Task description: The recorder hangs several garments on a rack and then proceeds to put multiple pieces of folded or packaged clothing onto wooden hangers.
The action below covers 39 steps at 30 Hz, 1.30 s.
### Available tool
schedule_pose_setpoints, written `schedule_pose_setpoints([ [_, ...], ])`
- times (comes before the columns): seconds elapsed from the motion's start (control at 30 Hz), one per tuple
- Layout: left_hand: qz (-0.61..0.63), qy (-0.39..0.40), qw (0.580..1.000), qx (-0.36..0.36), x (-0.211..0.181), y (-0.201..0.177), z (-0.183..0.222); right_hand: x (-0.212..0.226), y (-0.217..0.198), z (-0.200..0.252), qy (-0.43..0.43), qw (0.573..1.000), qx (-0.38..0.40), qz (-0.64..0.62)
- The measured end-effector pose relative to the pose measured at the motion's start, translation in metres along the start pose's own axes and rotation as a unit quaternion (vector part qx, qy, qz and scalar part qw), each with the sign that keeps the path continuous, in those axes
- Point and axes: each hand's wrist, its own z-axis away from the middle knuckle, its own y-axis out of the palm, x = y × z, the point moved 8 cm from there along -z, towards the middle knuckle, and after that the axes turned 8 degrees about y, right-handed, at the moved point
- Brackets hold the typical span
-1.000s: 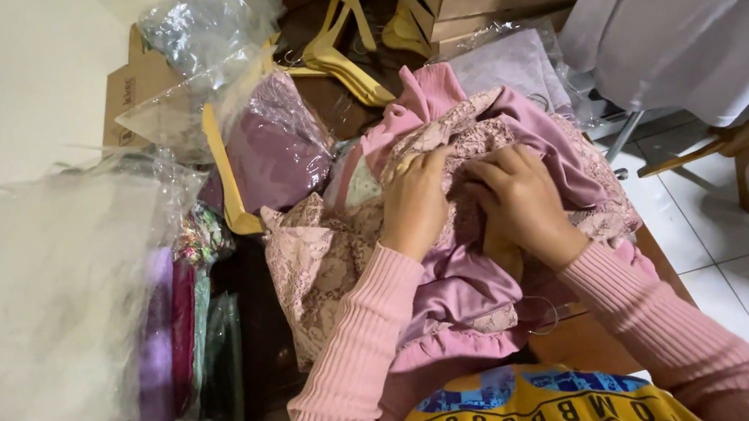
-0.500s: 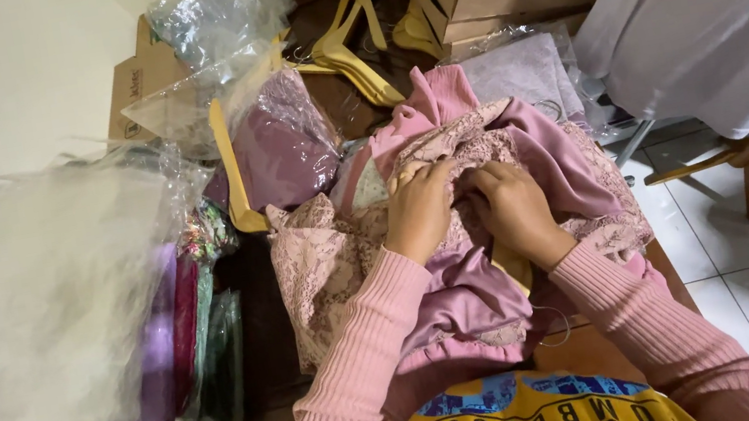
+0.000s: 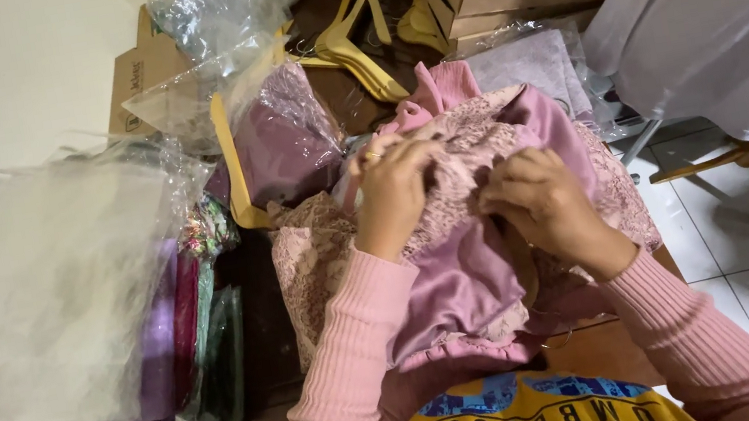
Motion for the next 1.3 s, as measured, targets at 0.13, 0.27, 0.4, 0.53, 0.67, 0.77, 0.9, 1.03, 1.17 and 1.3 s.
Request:
schedule_pose_setpoints([
  [0.13,0.136,-0.230,0.963,0.034,0.061,0.008,0.017,0.003,-0.006,0.025,-0.013,0.998,0.054,-0.011],
  [0.27,0.060,-0.201,0.977,-0.045,0.077,-0.011,0.022,0.004,-0.020,0.050,0.010,0.995,0.102,0.003],
  [0.4,0.083,-0.204,0.975,-0.032,0.077,0.013,0.028,0.004,-0.027,0.056,0.065,0.992,0.104,-0.022],
  [0.53,0.058,-0.203,0.976,-0.053,0.093,0.023,0.035,0.000,-0.023,0.057,0.065,0.995,0.075,-0.006],
  [0.67,0.035,-0.214,0.974,-0.069,0.107,0.018,0.048,-0.014,-0.021,0.063,0.050,0.997,0.042,-0.033],
  [0.77,0.063,-0.259,0.962,-0.062,0.116,0.014,0.060,-0.041,-0.035,0.067,0.107,0.994,0.026,0.021],
  [0.9,0.082,-0.266,0.957,-0.077,0.130,0.025,0.079,-0.072,-0.044,0.060,0.211,0.977,0.036,-0.006],
  [1.03,0.140,-0.275,0.948,-0.079,0.152,0.047,0.102,-0.070,-0.046,0.037,0.156,0.985,0.038,0.061],
  [1.17,0.196,-0.340,0.918,-0.050,0.169,0.064,0.126,-0.077,-0.030,0.014,0.132,0.988,0.054,0.066],
  [1.3,0.167,-0.413,0.894,0.041,0.195,0.096,0.165,-0.066,-0.010,-0.016,0.096,0.989,0.098,0.060],
])
